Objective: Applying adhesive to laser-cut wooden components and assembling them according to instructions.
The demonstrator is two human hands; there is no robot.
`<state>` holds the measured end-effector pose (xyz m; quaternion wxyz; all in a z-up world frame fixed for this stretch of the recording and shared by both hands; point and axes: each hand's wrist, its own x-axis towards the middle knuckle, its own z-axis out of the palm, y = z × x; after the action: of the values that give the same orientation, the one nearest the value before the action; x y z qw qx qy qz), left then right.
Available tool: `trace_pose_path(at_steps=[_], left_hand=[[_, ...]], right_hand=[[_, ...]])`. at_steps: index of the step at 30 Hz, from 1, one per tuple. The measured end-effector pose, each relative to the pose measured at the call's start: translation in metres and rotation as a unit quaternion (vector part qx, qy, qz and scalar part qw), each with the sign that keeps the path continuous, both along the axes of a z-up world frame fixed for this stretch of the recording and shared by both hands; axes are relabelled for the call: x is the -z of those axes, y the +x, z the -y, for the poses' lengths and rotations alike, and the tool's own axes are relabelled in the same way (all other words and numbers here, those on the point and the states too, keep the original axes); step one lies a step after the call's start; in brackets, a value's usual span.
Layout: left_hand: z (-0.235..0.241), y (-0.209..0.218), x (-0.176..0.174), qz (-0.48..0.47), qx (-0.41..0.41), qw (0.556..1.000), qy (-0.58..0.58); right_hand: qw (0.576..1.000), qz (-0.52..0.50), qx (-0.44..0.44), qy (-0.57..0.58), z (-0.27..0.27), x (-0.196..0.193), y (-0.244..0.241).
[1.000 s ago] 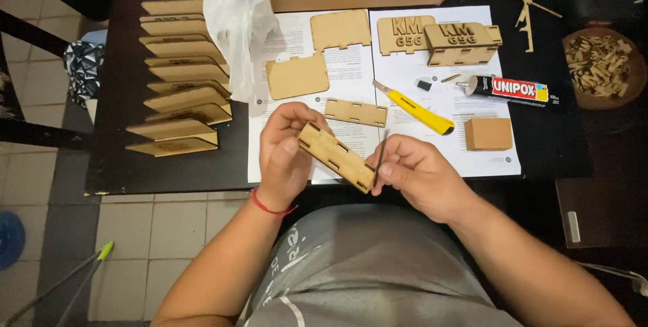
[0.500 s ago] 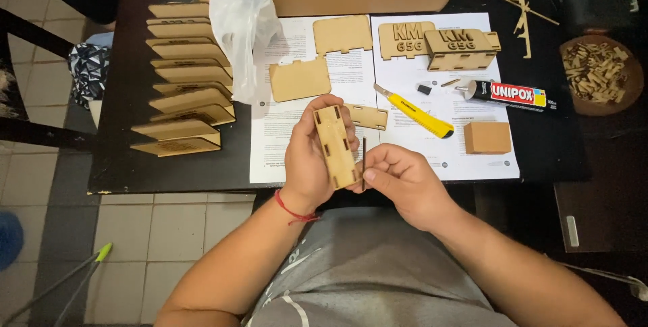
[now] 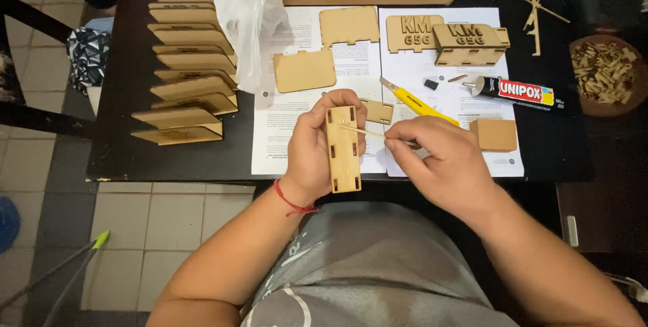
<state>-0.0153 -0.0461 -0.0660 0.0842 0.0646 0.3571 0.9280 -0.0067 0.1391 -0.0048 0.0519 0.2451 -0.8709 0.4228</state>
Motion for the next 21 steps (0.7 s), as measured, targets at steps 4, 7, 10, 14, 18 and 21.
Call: trace_pose_path(at_steps=[4, 7, 10, 14, 18, 21], left_hand=[[-0.001, -0.006, 0.013, -0.026, 0.006, 1.000, -0.014], [0.001, -0.006, 0.010, -0.039, 0.020, 0.998, -0.043], [0.004, -0.003, 0.008, -0.040, 0.033, 0.998, -0.039], [0.006, -0.001, 0.014, -0.052, 0.046, 0.997, -0.022], [0.009, 0.003, 0.010, -0.062, 0.065, 0.996, 0.008], [0.010, 0.005, 0.011, -0.058, 0.079, 0.995, 0.023]], right_hand=[[1.000, -0.009, -0.008, 0.012, 0.001, -0.009, 0.002], [1.000, -0.002, -0.023, -0.011, 0.001, -0.011, 0.003], [1.000, -0.008, -0.026, -0.016, -0.003, -0.010, 0.004], [0.999, -0.028, -0.026, -0.010, -0.007, -0.010, 0.006], [0.999, -0.030, -0.018, 0.010, -0.011, -0.012, 0.006], [0.999, -0.036, -0.019, 0.009, -0.012, -0.011, 0.007]])
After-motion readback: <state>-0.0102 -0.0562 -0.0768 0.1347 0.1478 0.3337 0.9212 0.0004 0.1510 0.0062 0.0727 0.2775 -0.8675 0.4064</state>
